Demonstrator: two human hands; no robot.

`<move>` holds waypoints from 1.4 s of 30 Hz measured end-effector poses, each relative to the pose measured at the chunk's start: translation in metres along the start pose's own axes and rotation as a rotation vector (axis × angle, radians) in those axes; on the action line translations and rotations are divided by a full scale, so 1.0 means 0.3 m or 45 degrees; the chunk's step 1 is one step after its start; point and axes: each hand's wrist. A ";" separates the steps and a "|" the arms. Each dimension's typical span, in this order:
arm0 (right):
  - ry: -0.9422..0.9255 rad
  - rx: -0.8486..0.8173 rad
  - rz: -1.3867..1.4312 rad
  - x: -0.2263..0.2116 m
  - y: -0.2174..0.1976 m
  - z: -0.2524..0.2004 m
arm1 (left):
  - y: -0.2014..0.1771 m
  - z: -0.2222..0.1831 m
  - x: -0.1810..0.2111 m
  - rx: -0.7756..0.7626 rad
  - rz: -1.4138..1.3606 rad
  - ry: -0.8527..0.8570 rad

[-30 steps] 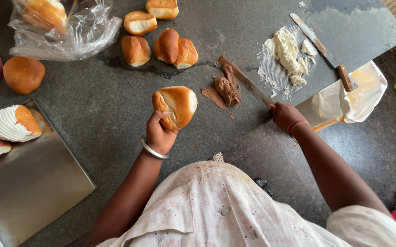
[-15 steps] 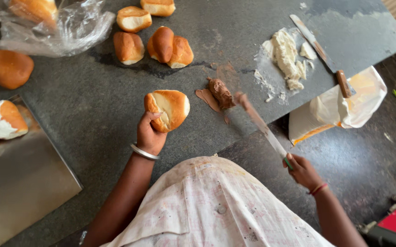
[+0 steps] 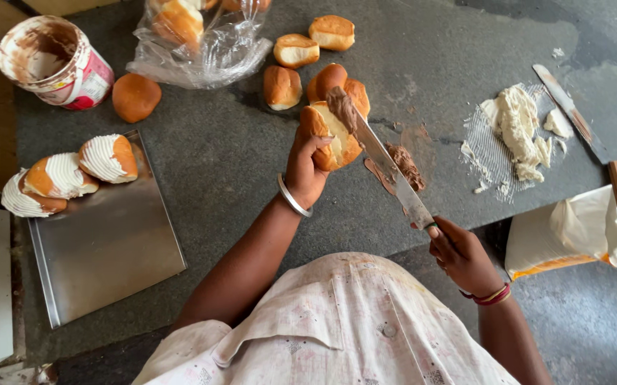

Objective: The person uses a palette knife and spatulas to apply white and chocolate frosting to halved buns on a counter, then places the frosted buns onto a metal tray.

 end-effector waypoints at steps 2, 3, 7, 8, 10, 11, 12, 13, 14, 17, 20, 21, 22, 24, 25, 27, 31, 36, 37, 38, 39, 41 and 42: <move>-0.034 -0.011 -0.099 0.004 0.001 0.013 | -0.007 -0.017 -0.003 0.044 -0.027 0.035; -0.108 0.039 -0.263 0.007 0.003 0.018 | -0.013 -0.027 -0.004 0.076 -0.027 0.021; -0.350 0.326 -0.957 -0.018 0.026 0.008 | -0.045 -0.041 -0.007 0.154 -0.022 0.063; -0.351 0.319 -0.963 -0.042 0.034 0.004 | -0.052 -0.042 -0.011 0.160 -0.028 0.067; -0.319 0.391 -1.122 -0.103 0.062 -0.013 | -0.065 -0.040 -0.018 0.220 -0.012 0.050; -0.316 0.389 -1.122 -0.134 0.077 -0.022 | -0.071 -0.037 -0.024 0.222 -0.013 0.047; -0.415 0.356 -1.184 -0.164 0.090 -0.031 | -0.075 -0.031 -0.030 0.230 -0.036 0.072; -0.511 0.327 -1.242 -0.190 0.104 -0.040 | -0.079 -0.026 -0.034 0.236 -0.055 0.094; -0.506 0.329 -1.240 -0.213 0.116 -0.046 | -0.084 -0.020 -0.035 0.235 -0.053 0.087; -0.380 0.189 -1.355 -0.259 0.142 -0.070 | -0.100 0.003 -0.031 0.292 -0.091 0.072; -0.242 0.129 -1.567 -0.276 0.146 -0.100 | -0.125 0.025 -0.029 0.296 -0.157 0.116; -0.231 0.118 -1.611 -0.278 0.135 -0.118 | -0.137 0.032 -0.027 0.305 -0.206 0.126; -0.219 0.106 -1.656 -0.280 0.123 -0.134 | -0.150 0.039 -0.025 0.314 -0.255 0.136; -0.215 0.103 -1.674 -0.286 0.075 -0.174 | -0.174 0.051 -0.015 0.323 -0.238 0.160; -0.212 0.100 -1.696 -0.290 0.044 -0.195 | -0.183 0.051 -0.008 0.329 -0.223 0.187; -0.247 0.099 -1.575 -0.295 -0.033 -0.232 | -0.201 0.039 0.019 0.306 -0.191 0.179; -0.233 0.174 -1.082 -0.239 -0.134 -0.263 | -0.188 0.005 0.047 0.243 -0.122 0.165; 0.034 0.326 -0.469 -0.032 -0.157 -0.229 | -0.160 -0.031 0.016 0.264 -0.195 -0.008; 0.186 0.392 0.025 0.014 -0.159 -0.221 | -0.160 -0.038 0.005 0.242 -0.235 -0.058; 0.220 0.435 -0.001 0.057 -0.166 -0.214 | -0.161 -0.045 -0.007 0.236 -0.238 -0.075; 0.250 0.477 -0.028 0.099 -0.173 -0.203 | -0.163 -0.051 -0.017 0.207 -0.259 -0.102; 0.298 0.532 0.005 0.184 -0.191 -0.179 | -0.166 -0.061 -0.036 0.170 -0.281 -0.142; 0.338 0.571 0.036 0.229 -0.198 -0.169 | -0.166 -0.066 -0.044 0.185 -0.283 -0.169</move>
Point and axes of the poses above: each hand's wrist, its own z-axis towards the middle knuckle, its own y-axis out of the palm, x = y × z, and after that the axes turned 2 degrees about x, right-handed
